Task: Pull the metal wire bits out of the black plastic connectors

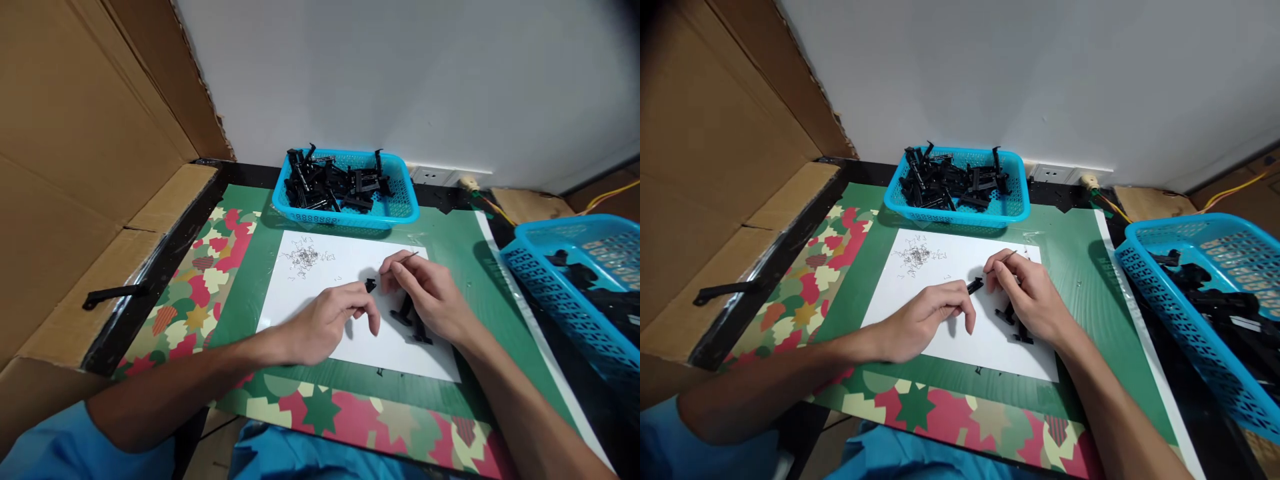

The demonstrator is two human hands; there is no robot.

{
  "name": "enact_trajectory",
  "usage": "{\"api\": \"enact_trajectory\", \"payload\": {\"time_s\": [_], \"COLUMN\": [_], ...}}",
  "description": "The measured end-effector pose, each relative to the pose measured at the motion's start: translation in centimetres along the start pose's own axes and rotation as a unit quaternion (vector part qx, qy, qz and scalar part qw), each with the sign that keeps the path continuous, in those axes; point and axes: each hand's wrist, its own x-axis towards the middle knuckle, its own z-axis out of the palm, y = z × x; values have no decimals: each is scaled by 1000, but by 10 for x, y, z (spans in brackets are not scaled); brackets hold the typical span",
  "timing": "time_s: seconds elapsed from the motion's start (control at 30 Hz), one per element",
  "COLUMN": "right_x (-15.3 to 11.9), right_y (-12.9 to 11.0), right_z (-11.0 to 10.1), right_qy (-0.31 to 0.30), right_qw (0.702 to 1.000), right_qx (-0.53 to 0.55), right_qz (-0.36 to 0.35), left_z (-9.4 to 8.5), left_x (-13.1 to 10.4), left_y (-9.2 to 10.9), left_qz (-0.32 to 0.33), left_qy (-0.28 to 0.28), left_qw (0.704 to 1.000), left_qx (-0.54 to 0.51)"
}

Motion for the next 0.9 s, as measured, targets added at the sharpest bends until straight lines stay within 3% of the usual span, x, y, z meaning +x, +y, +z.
{"api": "enact_trajectory", "payload": {"time_s": [0.9], "right_x": [1], "right_y": [1], "right_z": [7], "right_qy": [-11], "right_qw": [997], "right_qx": [-76], "right_qz": [-1], "left_z": [1], "left_x": [0], "left_y": [-6], "left_qz": [27], "left_qy": [-14], "left_qw": [998], "left_qx": [-62]}}
